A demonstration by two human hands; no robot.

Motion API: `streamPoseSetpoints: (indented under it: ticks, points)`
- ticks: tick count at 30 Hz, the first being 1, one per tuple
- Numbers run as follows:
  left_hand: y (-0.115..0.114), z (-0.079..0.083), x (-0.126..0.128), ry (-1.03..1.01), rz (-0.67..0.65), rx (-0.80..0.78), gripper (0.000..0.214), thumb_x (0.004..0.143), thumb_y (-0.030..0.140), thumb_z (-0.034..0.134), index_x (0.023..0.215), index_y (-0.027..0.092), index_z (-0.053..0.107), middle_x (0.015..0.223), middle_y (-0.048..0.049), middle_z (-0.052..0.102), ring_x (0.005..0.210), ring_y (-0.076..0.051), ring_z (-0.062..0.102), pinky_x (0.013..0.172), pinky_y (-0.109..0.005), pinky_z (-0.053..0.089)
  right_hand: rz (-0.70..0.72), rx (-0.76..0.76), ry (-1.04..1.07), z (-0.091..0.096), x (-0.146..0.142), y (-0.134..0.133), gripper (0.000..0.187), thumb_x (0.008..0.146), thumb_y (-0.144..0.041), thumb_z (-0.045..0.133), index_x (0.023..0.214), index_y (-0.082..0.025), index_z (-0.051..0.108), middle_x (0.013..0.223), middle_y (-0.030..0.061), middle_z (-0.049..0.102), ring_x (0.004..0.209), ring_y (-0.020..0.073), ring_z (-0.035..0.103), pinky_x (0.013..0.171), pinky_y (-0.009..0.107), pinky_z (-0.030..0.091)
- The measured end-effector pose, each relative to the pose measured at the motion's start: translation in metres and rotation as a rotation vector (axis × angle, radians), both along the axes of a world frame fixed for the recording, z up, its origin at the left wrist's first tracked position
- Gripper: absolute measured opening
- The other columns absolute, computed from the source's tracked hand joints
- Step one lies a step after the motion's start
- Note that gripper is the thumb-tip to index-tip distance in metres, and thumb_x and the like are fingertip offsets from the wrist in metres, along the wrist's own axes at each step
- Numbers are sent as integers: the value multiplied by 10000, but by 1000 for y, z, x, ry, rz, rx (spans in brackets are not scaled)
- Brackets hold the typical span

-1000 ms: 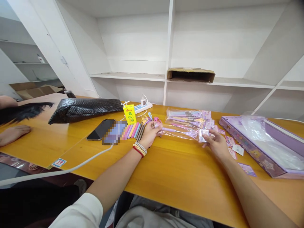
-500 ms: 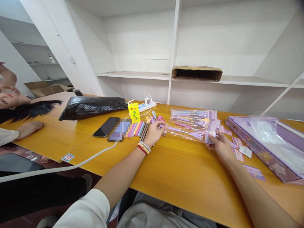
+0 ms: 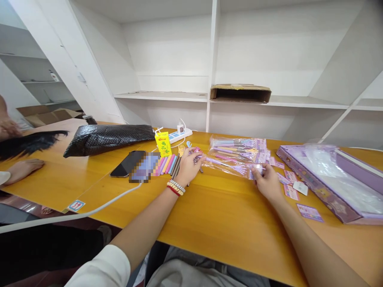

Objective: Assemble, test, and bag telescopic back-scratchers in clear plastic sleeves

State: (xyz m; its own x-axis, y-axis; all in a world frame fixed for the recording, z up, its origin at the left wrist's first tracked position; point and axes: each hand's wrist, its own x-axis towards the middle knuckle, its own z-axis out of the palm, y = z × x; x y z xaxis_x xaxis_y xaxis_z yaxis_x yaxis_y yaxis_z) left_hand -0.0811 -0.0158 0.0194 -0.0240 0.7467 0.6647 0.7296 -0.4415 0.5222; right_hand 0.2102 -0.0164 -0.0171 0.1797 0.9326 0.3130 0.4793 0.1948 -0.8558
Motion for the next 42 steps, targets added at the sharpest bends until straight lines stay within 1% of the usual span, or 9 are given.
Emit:
streamPoseSetpoints:
  ticks: [5, 11, 16, 23, 27, 32, 36, 39, 42]
  points:
    - [29, 5, 5, 28, -13, -75, 224, 781, 334, 578, 911, 171, 660, 1076, -111, 489, 1059, -233, 502, 966, -393, 409, -100, 57, -52, 9, 3, 18, 356, 749, -499, 541, 912, -183, 519, 634, 19, 566, 538, 171, 503, 526, 290, 386]
    - [76, 14, 29, 60, -41, -128, 240, 809, 298, 528, 933, 126, 640, 1066, -130, 462, 1109, -245, 464, 1003, -397, 376, -209, 73, -211, 30, 16, 55, 343, 748, -451, 532, 925, -158, 551, 716, 59, 609, 623, 194, 526, 613, 312, 388]
    - [94, 14, 51, 33, -72, -152, 258, 803, 261, 528, 971, 94, 628, 1088, -146, 437, 1069, -223, 488, 1006, -363, 379, -306, 113, -264, 35, 31, 71, 317, 745, -413, 518, 915, -147, 558, 818, 95, 615, 704, 212, 533, 671, 330, 397]
    - [121, 3, 65, 22, -104, -119, 193, 782, 240, 551, 920, 127, 626, 1036, -131, 450, 1113, -243, 446, 1021, -404, 360, -319, 111, -310, 30, 45, 80, 343, 738, -446, 513, 916, -155, 548, 783, 93, 606, 686, 225, 525, 659, 338, 393]
    - [146, 10, 68, 11, -92, -93, 182, 793, 219, 525, 913, 115, 613, 1049, -142, 437, 1174, -250, 394, 1037, -390, 340, -329, 95, -290, 40, 42, 100, 321, 754, -421, 499, 938, -161, 539, 674, 62, 578, 657, 226, 515, 658, 339, 386]
    - [173, 18, 75, -52, -57, -4, 214, 813, 232, 501, 974, 115, 579, 1162, -150, 376, 1156, -226, 413, 1045, -381, 325, -401, 134, -290, 55, 41, 130, 368, 753, -374, 501, 1053, -160, 495, 679, 43, 546, 682, 226, 501, 680, 343, 383]
    - [187, 5, 78, -8, -70, -58, 219, 819, 244, 483, 952, 104, 586, 1142, -154, 383, 1143, -232, 420, 1048, -371, 320, -454, 67, -412, 51, 34, 139, 403, 794, -317, 443, 1169, -171, 433, 669, 56, 533, 703, 246, 499, 665, 342, 363]
    - [191, -11, 78, 66, -79, -161, 236, 824, 271, 469, 942, 115, 602, 1105, -151, 415, 1081, -243, 462, 1019, -389, 342, -414, 9, -555, 41, 30, 140, 312, 833, -288, 382, 1098, -176, 501, 700, 89, 547, 703, 251, 503, 671, 353, 354]
    - [190, -22, 78, 202, -67, -274, 264, 839, 309, 433, 925, 149, 624, 1029, -140, 475, 1019, -263, 486, 965, -447, 360, -385, 16, -635, 29, 33, 143, 279, 848, -297, 369, 984, -169, 577, 777, 122, 558, 778, 263, 505, 698, 366, 365]
